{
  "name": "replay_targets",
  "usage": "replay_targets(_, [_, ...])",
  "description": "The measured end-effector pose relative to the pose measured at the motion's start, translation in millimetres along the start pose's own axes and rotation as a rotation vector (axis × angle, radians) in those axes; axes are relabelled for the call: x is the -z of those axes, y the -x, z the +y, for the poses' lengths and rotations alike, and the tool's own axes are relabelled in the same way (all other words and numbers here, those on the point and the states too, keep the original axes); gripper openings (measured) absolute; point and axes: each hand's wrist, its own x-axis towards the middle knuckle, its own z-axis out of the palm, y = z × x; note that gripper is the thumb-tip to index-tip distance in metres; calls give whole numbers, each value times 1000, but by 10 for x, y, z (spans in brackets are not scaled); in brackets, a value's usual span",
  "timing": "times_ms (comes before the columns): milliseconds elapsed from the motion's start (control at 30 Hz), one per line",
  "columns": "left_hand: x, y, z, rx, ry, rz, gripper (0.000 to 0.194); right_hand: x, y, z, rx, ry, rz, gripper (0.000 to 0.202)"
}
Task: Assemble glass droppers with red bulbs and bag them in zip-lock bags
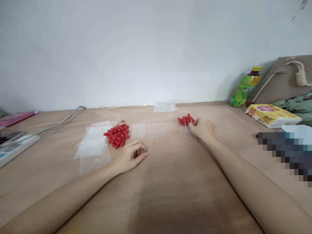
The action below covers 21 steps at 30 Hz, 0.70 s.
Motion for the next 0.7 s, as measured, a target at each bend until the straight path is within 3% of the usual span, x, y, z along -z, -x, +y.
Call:
replay_targets(167, [101,-36,-43,18,-96,104,12,11,14,24,-1,-4,7,21])
replay_targets(300, [404,-154,-241,63,-321,295,13,31,63,-39,39,0,61,19])
replay_targets(400, [683,-221,-432,160,-479,365,18,24,114,-219,158,-44,31,18])
replay_targets(533, [902,-217,-566,210,-545,267,20,-75,150,-577,241,-36,-137,15])
replay_targets(700, [833,-179,-499,163,-604,83,16,-270,113,-908,181,63,-294,31])
